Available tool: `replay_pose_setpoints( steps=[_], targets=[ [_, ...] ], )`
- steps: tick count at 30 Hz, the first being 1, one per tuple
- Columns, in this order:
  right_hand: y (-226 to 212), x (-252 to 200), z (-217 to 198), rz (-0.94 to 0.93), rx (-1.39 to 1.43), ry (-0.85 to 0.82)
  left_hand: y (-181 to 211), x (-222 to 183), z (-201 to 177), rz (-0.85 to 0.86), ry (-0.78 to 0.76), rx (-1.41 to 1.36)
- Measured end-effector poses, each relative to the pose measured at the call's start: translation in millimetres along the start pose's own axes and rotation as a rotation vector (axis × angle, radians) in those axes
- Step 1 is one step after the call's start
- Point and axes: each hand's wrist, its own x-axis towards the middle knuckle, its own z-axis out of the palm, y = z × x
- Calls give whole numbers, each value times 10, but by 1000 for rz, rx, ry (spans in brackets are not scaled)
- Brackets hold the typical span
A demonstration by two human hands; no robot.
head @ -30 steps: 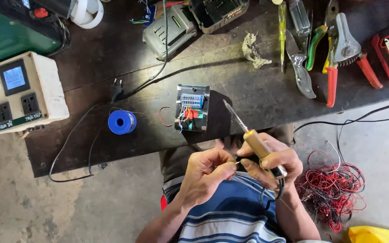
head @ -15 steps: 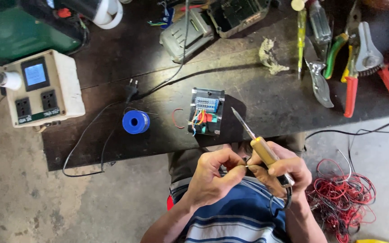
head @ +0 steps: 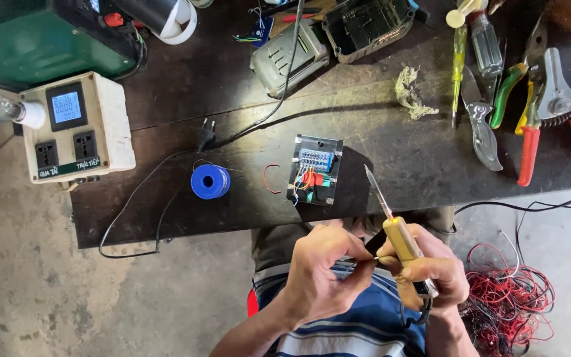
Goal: Soldering wires to a terminal block and using a screwdriver to secure connections on an electronic component.
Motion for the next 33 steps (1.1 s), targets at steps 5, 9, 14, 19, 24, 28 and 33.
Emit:
replay_pose_setpoints(
  steps=[5, 9, 14, 19, 24, 28, 33],
  targets=[
    [46, -129, -12, 61, 172, 24, -6, -76, 19, 49, 67, 72],
    [56, -70, 96, -43, 114, 76, -40, -165, 20, -96, 72, 18],
    [-33, 87, 263, -43, 48, 199, -234, -290, 158, -134, 214, -410],
    [-1, 46, 181, 55, 259, 83, -115, -180, 60, 44, 229, -73],
    [35, 117, 243, 24, 264, 133, -121, -114, -11, 42, 167, -25],
    [18, 151, 248, 107, 307, 70, -129, -49, -51, 177, 295, 73],
    [107, 58, 77, 90, 378, 209, -229, 151, -212, 411, 599, 435]
  ],
)
